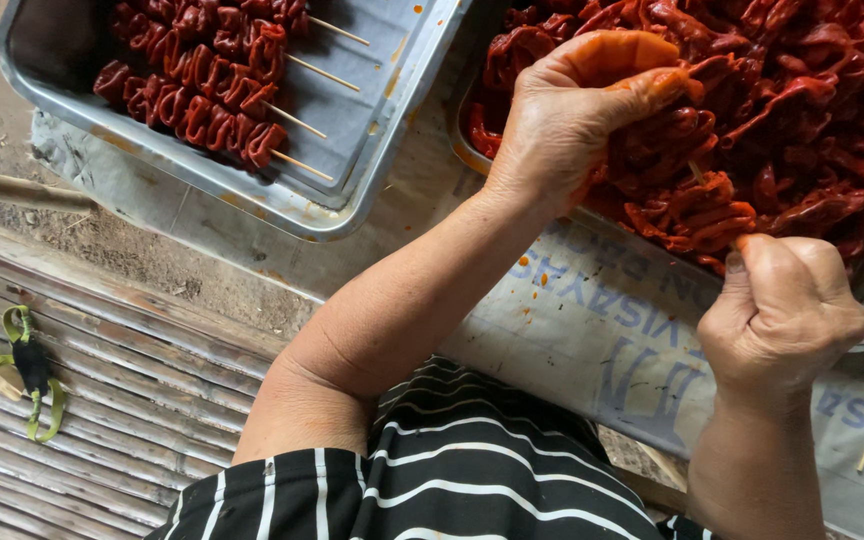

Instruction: The person skewers marinated animal intestines by hand, picking pieces from a large tray and sliding them onto wooden sticks until they are full, then placing the finished skewers into a separate metal tray.

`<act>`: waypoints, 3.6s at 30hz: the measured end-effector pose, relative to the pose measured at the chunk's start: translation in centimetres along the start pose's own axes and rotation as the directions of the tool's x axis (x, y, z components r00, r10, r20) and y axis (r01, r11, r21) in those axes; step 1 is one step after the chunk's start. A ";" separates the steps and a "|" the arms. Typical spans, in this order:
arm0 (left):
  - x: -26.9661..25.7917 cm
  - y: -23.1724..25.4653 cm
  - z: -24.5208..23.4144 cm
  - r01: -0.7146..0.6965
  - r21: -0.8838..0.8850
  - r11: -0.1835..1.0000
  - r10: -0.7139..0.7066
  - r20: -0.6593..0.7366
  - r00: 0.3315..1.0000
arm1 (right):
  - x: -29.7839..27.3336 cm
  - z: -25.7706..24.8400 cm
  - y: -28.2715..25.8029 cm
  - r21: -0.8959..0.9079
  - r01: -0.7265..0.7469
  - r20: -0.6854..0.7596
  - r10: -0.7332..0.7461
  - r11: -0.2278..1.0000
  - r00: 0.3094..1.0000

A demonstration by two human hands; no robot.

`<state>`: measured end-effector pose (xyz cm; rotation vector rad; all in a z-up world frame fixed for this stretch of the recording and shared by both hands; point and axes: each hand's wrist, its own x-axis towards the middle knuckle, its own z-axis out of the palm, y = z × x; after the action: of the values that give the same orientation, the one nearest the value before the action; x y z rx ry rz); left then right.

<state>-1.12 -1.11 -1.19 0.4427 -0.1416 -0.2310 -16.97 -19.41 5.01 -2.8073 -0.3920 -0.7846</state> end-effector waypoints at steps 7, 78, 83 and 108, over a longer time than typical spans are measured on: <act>0.0 -0.2 0.1 0.199 -0.092 0.976 -0.203 -0.038 0.978 | 0.4 0.3 -0.5 0.037 -0.014 0.000 0.014 0.999 1.000; 0.3 2.0 0.1 0.060 0.291 0.955 -0.050 -0.040 0.998 | 1.0 0.7 -0.3 0.137 -0.038 -0.063 0.047 0.990 0.997; 0.4 1.8 0.2 0.108 0.116 0.987 -0.102 -0.052 0.993 | 0.9 0.6 -0.4 0.151 -0.056 -0.056 0.065 0.987 0.996; 0.3 1.0 -0.4 0.052 0.151 0.987 -0.047 -0.037 0.998 | 1.1 0.4 -1.0 0.077 -0.065 -0.038 0.068 0.995 0.997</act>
<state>-0.57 -0.17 -1.07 0.6022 -0.1165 -0.2630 -16.11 -18.17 5.37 -2.7144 -0.3135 -0.7937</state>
